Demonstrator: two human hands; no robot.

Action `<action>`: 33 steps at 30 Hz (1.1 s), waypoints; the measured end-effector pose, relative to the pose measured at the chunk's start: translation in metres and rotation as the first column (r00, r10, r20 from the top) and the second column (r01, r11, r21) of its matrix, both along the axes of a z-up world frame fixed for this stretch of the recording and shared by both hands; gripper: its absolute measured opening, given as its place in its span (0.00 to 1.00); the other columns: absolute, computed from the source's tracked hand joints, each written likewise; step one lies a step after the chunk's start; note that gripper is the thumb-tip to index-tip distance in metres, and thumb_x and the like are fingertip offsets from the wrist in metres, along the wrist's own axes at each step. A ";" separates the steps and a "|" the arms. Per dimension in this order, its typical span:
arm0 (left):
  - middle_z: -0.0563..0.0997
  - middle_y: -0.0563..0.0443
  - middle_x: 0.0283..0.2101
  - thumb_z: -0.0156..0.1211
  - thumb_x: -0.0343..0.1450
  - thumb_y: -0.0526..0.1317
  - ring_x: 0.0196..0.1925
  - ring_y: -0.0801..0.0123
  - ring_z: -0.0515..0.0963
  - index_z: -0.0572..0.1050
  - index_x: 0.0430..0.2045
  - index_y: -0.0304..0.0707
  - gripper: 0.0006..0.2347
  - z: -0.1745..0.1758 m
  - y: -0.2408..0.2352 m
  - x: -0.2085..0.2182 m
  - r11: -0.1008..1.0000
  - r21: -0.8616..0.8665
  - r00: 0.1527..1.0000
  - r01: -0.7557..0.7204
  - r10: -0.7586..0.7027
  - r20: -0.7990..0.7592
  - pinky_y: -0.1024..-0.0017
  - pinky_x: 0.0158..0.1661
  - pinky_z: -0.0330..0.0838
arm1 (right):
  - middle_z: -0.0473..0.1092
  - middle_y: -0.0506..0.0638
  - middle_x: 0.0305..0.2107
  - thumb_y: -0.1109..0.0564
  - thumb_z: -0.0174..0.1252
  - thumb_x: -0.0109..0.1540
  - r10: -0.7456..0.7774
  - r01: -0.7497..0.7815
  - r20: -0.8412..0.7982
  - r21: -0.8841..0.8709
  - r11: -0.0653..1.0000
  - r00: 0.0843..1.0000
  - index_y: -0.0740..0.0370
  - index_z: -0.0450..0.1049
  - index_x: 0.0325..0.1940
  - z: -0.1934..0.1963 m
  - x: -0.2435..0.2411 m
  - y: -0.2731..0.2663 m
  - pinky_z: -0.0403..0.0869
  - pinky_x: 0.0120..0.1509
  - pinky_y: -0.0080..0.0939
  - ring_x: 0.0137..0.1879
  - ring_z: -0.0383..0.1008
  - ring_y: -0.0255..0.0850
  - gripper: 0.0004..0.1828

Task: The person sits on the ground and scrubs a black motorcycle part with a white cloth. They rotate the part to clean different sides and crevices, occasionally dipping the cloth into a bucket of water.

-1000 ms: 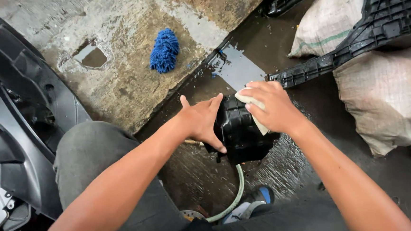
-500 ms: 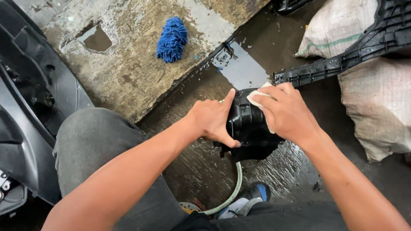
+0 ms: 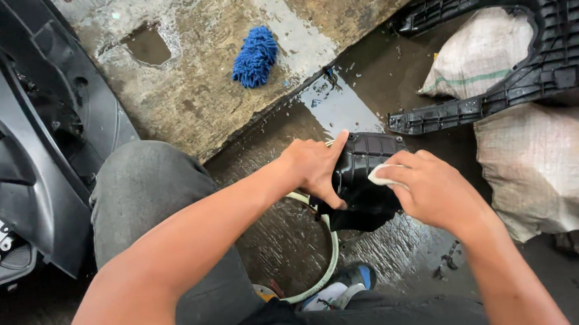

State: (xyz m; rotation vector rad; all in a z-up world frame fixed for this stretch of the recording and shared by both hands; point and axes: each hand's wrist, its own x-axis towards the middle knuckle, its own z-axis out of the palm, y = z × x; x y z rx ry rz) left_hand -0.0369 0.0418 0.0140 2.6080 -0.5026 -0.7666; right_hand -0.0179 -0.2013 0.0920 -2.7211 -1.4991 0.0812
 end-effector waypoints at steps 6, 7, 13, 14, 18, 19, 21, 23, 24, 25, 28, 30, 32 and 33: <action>0.81 0.40 0.54 0.54 0.48 0.78 0.59 0.50 0.80 0.42 0.73 0.34 0.63 0.000 0.000 -0.001 1.000 0.025 1.000 0.000 0.000 0.011 0.52 0.53 0.75 | 0.73 0.47 0.38 0.48 0.54 0.64 0.017 -0.034 0.299 0.050 0.998 0.954 0.46 0.79 0.46 -0.032 0.014 0.026 0.73 0.49 0.45 0.40 0.74 0.47 0.11; 0.81 0.40 0.54 0.54 0.48 0.78 0.59 0.50 0.80 0.42 0.73 0.34 0.63 0.001 0.001 0.000 1.000 0.026 1.000 -0.002 0.002 0.010 0.52 0.53 0.75 | 0.73 0.47 0.38 0.48 0.54 0.64 0.018 -0.035 0.299 0.051 0.998 0.954 0.46 0.79 0.46 -0.045 0.013 0.026 0.73 0.49 0.45 0.40 0.74 0.47 0.11; 0.81 0.39 0.53 0.54 0.48 0.79 0.58 0.48 0.80 0.44 0.73 0.33 0.63 0.008 0.006 0.000 0.999 0.010 0.999 -0.041 0.041 0.006 0.51 0.54 0.75 | 0.70 0.44 0.43 0.47 0.49 0.65 0.027 -0.066 0.419 0.079 0.995 0.907 0.41 0.76 0.53 -0.063 0.008 0.026 0.69 0.38 0.43 0.43 0.72 0.47 0.15; 0.81 0.39 0.53 0.54 0.47 0.79 0.58 0.48 0.80 0.45 0.72 0.33 0.63 0.006 0.005 0.002 0.999 0.009 0.999 -0.044 0.044 0.002 0.51 0.53 0.75 | 0.70 0.44 0.44 0.50 0.49 0.65 0.039 -0.089 0.421 0.101 0.991 0.906 0.42 0.76 0.54 -0.064 0.007 0.024 0.69 0.39 0.43 0.44 0.71 0.47 0.16; 0.82 0.39 0.51 0.54 0.45 0.79 0.56 0.48 0.81 0.46 0.72 0.34 0.64 -0.003 0.004 0.005 0.997 -0.020 0.998 -0.068 0.068 0.006 0.50 0.51 0.76 | 0.70 0.48 0.46 0.56 0.49 0.64 0.018 -0.102 0.522 0.133 0.986 0.852 0.45 0.77 0.54 -0.071 -0.011 0.023 0.65 0.39 0.42 0.46 0.70 0.48 0.17; 0.82 0.39 0.51 0.54 0.45 0.79 0.56 0.48 0.81 0.46 0.72 0.34 0.64 -0.002 0.005 0.008 0.998 -0.022 0.998 -0.065 0.065 0.006 0.50 0.51 0.76 | 0.70 0.48 0.46 0.56 0.49 0.64 0.016 -0.099 0.523 0.131 0.987 0.852 0.45 0.77 0.54 -0.073 -0.014 0.023 0.65 0.39 0.42 0.46 0.70 0.48 0.17; 0.80 0.40 0.55 0.54 0.46 0.79 0.59 0.49 0.79 0.44 0.73 0.35 0.64 -0.001 0.005 0.012 0.999 -0.001 0.998 -0.045 0.045 -0.037 0.51 0.54 0.74 | 0.72 0.54 0.46 0.58 0.50 0.67 -0.004 -0.152 0.593 0.213 0.965 0.805 0.53 0.79 0.53 -0.079 -0.023 0.024 0.67 0.38 0.44 0.43 0.71 0.51 0.15; 0.80 0.40 0.56 0.55 0.46 0.79 0.60 0.48 0.79 0.43 0.73 0.36 0.64 0.000 0.005 0.011 0.999 -0.004 0.998 -0.047 0.047 -0.046 0.51 0.55 0.74 | 0.72 0.55 0.46 0.58 0.50 0.67 -0.006 -0.164 0.612 0.221 0.961 0.790 0.54 0.79 0.53 -0.078 -0.026 0.023 0.68 0.39 0.44 0.44 0.72 0.52 0.15; 0.79 0.40 0.56 0.55 0.46 0.79 0.60 0.48 0.79 0.43 0.73 0.37 0.64 0.001 0.005 0.010 0.999 -0.002 0.997 -0.052 0.052 -0.053 0.51 0.55 0.74 | 0.73 0.56 0.47 0.59 0.50 0.67 -0.009 -0.180 0.633 0.233 0.956 0.774 0.55 0.80 0.53 -0.077 -0.028 0.023 0.69 0.39 0.44 0.44 0.72 0.53 0.15; 0.79 0.40 0.56 0.55 0.46 0.79 0.60 0.48 0.79 0.43 0.73 0.37 0.64 0.002 0.005 0.010 0.999 -0.003 0.998 -0.044 0.043 -0.049 0.51 0.55 0.74 | 0.73 0.56 0.47 0.59 0.50 0.67 -0.015 -0.173 0.636 0.232 0.957 0.771 0.55 0.80 0.53 -0.080 -0.028 0.021 0.69 0.39 0.44 0.44 0.72 0.53 0.15; 0.78 0.39 0.58 0.56 0.46 0.79 0.61 0.47 0.78 0.41 0.74 0.38 0.64 -0.002 0.003 0.011 0.997 -0.013 0.994 -0.071 0.070 -0.082 0.50 0.55 0.74 | 0.74 0.56 0.48 0.58 0.49 0.67 -0.016 -0.189 0.651 0.243 0.951 0.759 0.55 0.81 0.53 -0.086 -0.028 0.015 0.71 0.42 0.45 0.45 0.73 0.53 0.16; 0.78 0.39 0.58 0.58 0.45 0.79 0.62 0.47 0.77 0.38 0.74 0.41 0.65 -0.012 0.002 0.012 0.993 -0.043 0.988 -0.108 0.103 -0.113 0.51 0.56 0.73 | 0.74 0.57 0.48 0.58 0.52 0.66 -0.021 -0.201 0.629 0.280 0.939 0.777 0.56 0.81 0.53 -0.090 -0.030 0.015 0.72 0.42 0.46 0.45 0.73 0.54 0.15; 0.77 0.40 0.59 0.59 0.44 0.78 0.61 0.46 0.77 0.40 0.74 0.45 0.65 -0.020 0.003 0.011 0.988 -0.064 0.984 -0.139 0.131 -0.121 0.50 0.56 0.73 | 0.74 0.57 0.47 0.58 0.52 0.66 -0.024 -0.212 0.653 0.280 0.936 0.757 0.56 0.81 0.52 -0.094 -0.029 0.014 0.71 0.41 0.46 0.43 0.72 0.53 0.15; 0.76 0.41 0.60 0.60 0.43 0.78 0.61 0.45 0.77 0.41 0.74 0.48 0.65 -0.023 0.002 0.011 0.980 -0.092 0.978 -0.174 0.161 -0.135 0.48 0.55 0.73 | 0.74 0.57 0.46 0.57 0.51 0.66 -0.020 -0.225 0.674 0.275 0.935 0.738 0.56 0.81 0.51 -0.095 -0.029 0.013 0.70 0.40 0.46 0.42 0.72 0.53 0.15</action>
